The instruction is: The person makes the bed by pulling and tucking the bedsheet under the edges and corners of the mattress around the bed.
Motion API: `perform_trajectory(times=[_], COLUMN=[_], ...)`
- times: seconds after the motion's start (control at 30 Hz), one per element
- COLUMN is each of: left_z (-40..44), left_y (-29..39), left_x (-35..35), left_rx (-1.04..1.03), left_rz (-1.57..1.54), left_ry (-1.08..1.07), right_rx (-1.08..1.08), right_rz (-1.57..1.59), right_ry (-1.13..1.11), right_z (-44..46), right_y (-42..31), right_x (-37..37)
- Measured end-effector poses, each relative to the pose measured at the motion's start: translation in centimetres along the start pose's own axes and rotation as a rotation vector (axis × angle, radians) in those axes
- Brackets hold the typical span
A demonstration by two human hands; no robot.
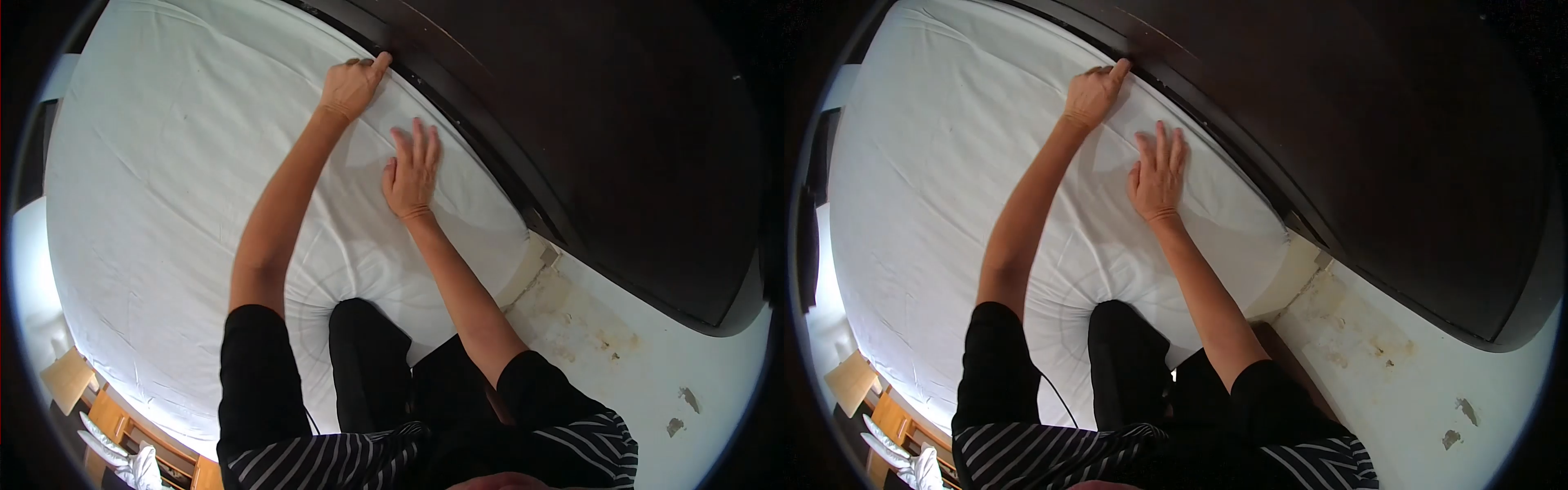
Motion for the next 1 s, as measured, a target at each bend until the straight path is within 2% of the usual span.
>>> perform_trajectory(times=[0.07,0.1,0.2,0.33,0.37,0.47,0.5,0.57,0.67,0.7,0.77,0.87,0.9,1.0], left_z=[-1.0,-1.6,-2.6,-2.1,-1.8,-1.1,-1.0,-0.7,-0.1,0.2,0.6,0.1,-0.2,-1.6], left_y=[-0.7,-1.1,-0.5,0.0,0.3,1.0,1.4,1.6,3.3,3.5,3.4,2.8,2.2,1.0], left_x=[-0.8,-1.4,-2.0,-2.5,-2.7,-4.0,-4.1,-6.0,-6.3,-6.3,-6.3,-6.3,-6.4,-4.5], left_rx=[0.064,0.101,-0.149,-0.096,-0.095,0.075,0.056,0.169,0.218,0.214,0.247,0.243,0.232,-0.001], left_rz=[-0.094,-0.261,-0.267,-0.091,-0.046,0.089,0.168,0.212,0.331,0.382,0.347,0.195,0.125,-0.18], left_ry=[0.118,0.159,0.282,0.019,-0.025,-0.329,-0.159,-0.306,-0.431,-0.452,-0.438,-0.438,-0.435,0.006], right_rx=[-0.123,-0.154,-0.225,-0.185,-0.145,-0.123,-0.152,-0.222,-0.263,-0.212,-0.112,-0.085,-0.066,-0.053], right_rz=[-0.054,-0.085,-0.063,-0.043,-0.057,0.017,0.008,-0.008,-0.02,0.052,0.196,0.453,0.424,0.315], right_ry=[-0.032,-0.054,-0.081,-0.113,-0.056,-0.096,-0.199,-0.405,-0.464,-0.406,-0.286,-0.132,-0.08,0.016], right_z=[0.3,0.4,1.6,3.3,3.7,4.2,4.6,5.1,5.4,5.3,5.0,1.7,0.4,-3.2], right_y=[0.4,0.9,1.6,3.9,4.1,4.7,4.8,5.2,6.3,6.5,7.4,9.2,10.0,11.8], right_x=[0.1,-0.5,-1.3,-3.1,-2.9,-3.4,-3.6,-4.1,-5.4,-5.2,-4.2,0.2,1.0,1.6])
Point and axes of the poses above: each hand's wrist, its own z-axis towards the middle knuckle, its own x-axis out of the back of the hand, y = z × x, the point moved 6 cm from there along z, towards the middle knuckle, and after that the axes turned 12 degrees about -z, right-handed, at the moved point
